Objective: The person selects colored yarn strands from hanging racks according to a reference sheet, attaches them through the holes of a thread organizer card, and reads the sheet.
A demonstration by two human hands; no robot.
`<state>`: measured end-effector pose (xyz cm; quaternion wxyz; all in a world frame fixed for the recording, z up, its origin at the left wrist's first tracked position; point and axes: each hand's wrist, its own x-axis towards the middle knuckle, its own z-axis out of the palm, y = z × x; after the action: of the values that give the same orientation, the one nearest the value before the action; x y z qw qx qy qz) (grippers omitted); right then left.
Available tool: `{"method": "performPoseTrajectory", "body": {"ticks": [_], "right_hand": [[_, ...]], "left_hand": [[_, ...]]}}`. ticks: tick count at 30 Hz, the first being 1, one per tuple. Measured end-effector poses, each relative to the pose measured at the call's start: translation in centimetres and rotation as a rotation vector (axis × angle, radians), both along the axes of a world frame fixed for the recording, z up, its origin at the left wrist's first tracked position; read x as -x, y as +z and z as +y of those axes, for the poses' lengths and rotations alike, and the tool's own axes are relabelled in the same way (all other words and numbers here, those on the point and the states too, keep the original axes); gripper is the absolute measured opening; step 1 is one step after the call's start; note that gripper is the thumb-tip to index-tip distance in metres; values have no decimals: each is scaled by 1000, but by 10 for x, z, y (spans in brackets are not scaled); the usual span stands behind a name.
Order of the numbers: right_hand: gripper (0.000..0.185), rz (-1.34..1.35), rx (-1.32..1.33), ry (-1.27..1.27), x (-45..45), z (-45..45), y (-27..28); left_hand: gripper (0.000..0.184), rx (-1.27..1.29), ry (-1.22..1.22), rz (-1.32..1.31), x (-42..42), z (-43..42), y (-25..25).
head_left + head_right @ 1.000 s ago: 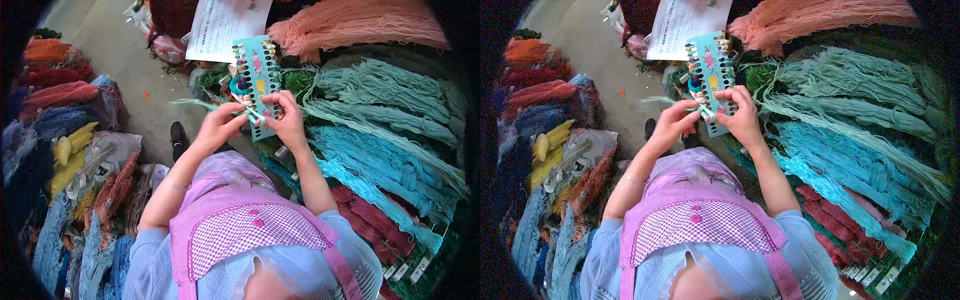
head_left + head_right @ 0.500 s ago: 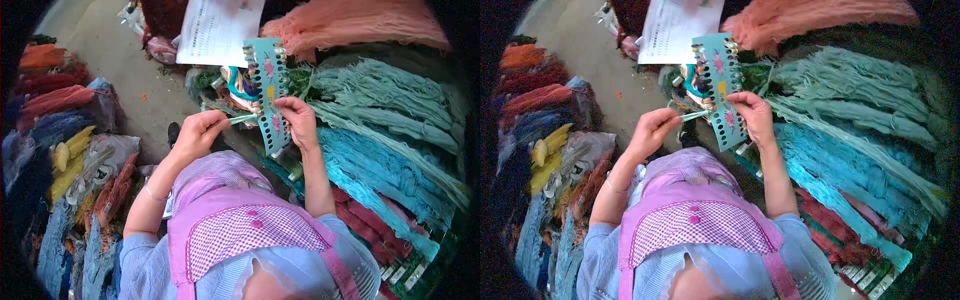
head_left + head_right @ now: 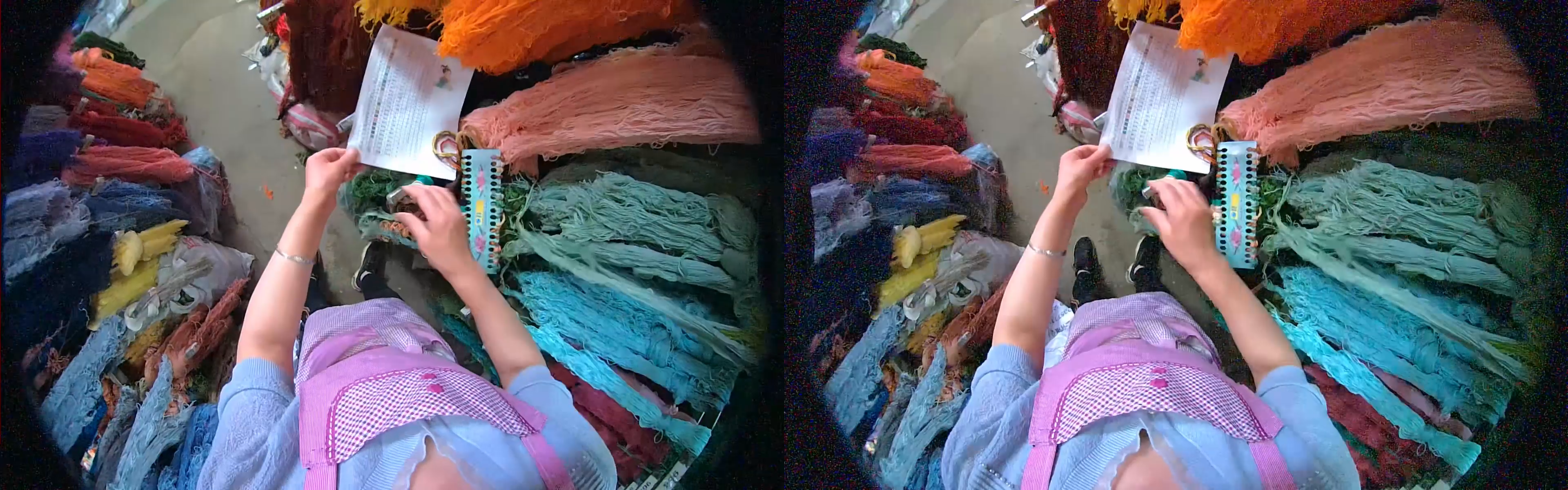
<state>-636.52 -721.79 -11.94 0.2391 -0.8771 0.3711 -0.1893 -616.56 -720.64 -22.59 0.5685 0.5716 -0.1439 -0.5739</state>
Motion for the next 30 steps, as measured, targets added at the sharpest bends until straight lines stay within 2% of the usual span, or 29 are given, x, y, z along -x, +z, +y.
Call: {"method": "performPoseTrajectory", "body": {"ticks": [1, 4, 7, 9, 11, 13, 16, 18, 20, 22, 26, 28, 30], "right_hand": [[35, -43, -110, -26, -12, 0, -2], [42, -47, 109, 67, -32, -5, -5], [42, 26, 117, 96, -37, -2, -10], [28, -115, -214, 142, -43, 9, 22], [14, -363, -571, 270, -50, 27, 82], [18, -530, -789, 702, -48, 25, 142], [29, -818, -960, 987, -48, 42, 175], [28, -802, -875, 950, -45, 45, 193], [38, -738, -893, 1033, -61, 30, 204], [26, -581, -650, 785, -57, 28, 185], [11, -274, -177, 311, -40, 25, 111], [19, 13, 111, 236, -24, 1, 49], [17, 92, 267, 204, -17, -9, 15]], "left_hand": [[19, 9, -1, -26, 1, 3, 5], [18, -53, 2, 17, 8, 26, 18], [17, -33, 68, 136, 16, 48, 17], [18, -64, 76, 211, 15, 56, 7], [15, 21, 117, 369, 15, 64, 5], [9, -36, 155, 366, 16, 61, 19], [10, -5, 169, 409, 17, 59, 21], [9, 7, 180, 423, 17, 60, 27], [8, 0, 152, 445, 14, 60, 23], [7, -6, 162, 454, 16, 60, 27], [8, -26, 175, 478, 14, 64, 33], [8, -26, 172, 481, 14, 65, 32], [9, -52, 164, 495, 14, 65, 32]]}}
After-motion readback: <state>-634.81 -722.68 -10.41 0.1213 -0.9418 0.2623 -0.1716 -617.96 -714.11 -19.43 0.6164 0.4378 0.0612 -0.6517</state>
